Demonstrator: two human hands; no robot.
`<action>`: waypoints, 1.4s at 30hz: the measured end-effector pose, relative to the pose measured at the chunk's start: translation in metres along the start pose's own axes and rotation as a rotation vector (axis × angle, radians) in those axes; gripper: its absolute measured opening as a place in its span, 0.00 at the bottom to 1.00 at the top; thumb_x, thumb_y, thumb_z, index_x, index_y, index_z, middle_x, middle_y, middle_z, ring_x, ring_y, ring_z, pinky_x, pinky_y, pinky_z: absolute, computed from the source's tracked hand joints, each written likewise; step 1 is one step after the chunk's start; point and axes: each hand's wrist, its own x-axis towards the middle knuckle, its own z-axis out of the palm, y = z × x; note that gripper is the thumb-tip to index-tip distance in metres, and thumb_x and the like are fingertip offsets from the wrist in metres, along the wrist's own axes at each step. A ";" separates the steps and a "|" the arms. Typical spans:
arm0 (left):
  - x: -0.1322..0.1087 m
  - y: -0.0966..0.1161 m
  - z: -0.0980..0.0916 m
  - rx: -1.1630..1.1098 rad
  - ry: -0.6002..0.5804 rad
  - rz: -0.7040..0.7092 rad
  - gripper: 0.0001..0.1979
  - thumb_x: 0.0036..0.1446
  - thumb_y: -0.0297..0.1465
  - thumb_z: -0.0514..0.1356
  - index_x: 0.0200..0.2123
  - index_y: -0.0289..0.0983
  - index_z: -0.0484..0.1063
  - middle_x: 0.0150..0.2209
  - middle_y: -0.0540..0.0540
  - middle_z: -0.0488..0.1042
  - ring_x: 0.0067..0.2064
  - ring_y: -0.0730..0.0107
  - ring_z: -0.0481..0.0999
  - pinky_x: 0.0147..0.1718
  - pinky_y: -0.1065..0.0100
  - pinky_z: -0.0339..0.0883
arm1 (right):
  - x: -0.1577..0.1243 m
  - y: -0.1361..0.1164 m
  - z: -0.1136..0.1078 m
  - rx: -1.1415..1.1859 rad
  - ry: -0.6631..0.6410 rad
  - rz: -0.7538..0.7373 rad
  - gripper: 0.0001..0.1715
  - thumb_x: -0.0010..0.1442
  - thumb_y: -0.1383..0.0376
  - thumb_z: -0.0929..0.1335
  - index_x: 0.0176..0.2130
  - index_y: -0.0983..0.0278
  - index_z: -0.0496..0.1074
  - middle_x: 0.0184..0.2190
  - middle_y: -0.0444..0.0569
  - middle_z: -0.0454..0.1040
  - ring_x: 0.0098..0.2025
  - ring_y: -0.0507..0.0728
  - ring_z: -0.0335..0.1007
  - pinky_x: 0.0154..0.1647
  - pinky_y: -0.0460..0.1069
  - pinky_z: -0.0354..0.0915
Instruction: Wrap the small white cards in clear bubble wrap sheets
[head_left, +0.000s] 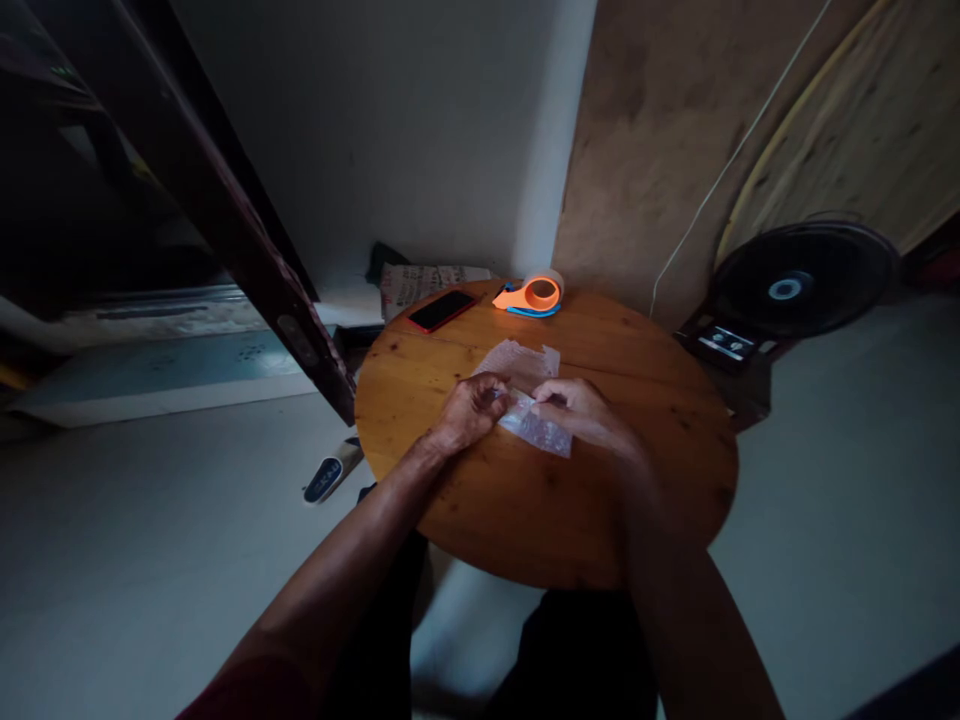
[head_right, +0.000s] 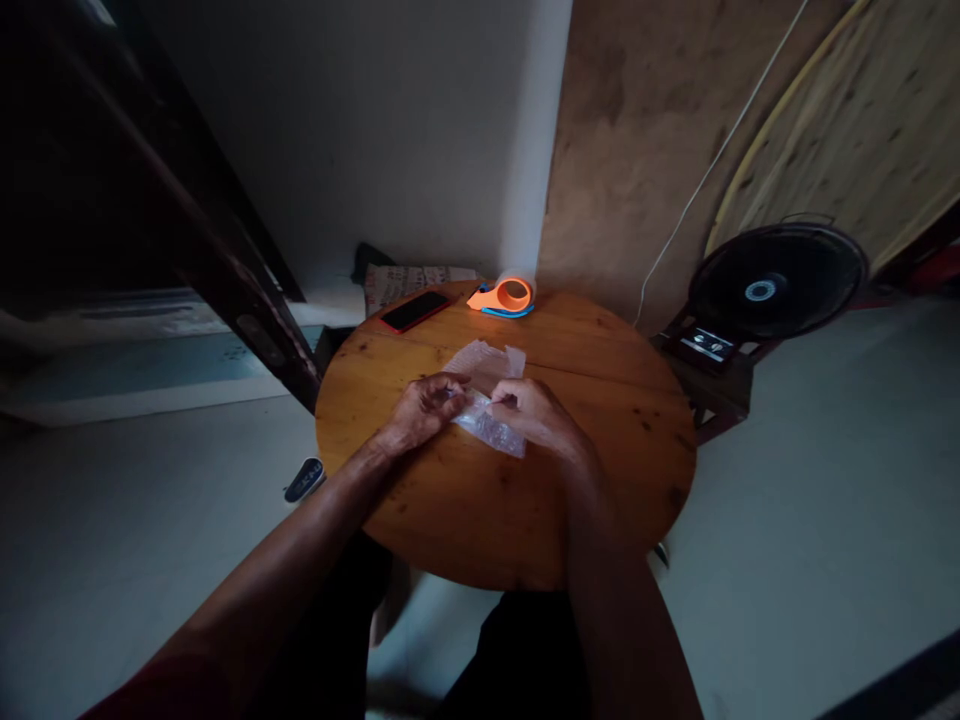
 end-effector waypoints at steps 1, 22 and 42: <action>0.000 0.001 0.001 -0.051 -0.012 -0.014 0.07 0.53 0.32 0.61 0.29 0.34 0.71 0.46 0.40 0.76 0.41 0.67 0.76 0.38 0.71 0.67 | 0.000 -0.001 0.000 -0.001 0.017 0.006 0.09 0.53 0.61 0.67 0.27 0.64 0.72 0.24 0.42 0.69 0.26 0.51 0.62 0.26 0.45 0.56; 0.004 -0.002 -0.003 0.052 0.000 -0.071 0.08 0.54 0.32 0.59 0.28 0.33 0.72 0.26 0.49 0.71 0.27 0.76 0.67 0.27 0.74 0.60 | 0.001 0.001 -0.002 -0.064 0.053 0.009 0.08 0.53 0.63 0.66 0.28 0.64 0.73 0.22 0.42 0.69 0.25 0.51 0.62 0.25 0.45 0.56; 0.004 0.011 -0.005 0.151 -0.003 -0.085 0.07 0.53 0.30 0.60 0.26 0.33 0.72 0.25 0.49 0.69 0.27 0.76 0.63 0.26 0.73 0.56 | 0.005 -0.001 0.003 0.041 0.120 -0.173 0.05 0.53 0.65 0.68 0.32 0.62 0.74 0.39 0.48 0.74 0.40 0.56 0.69 0.40 0.49 0.64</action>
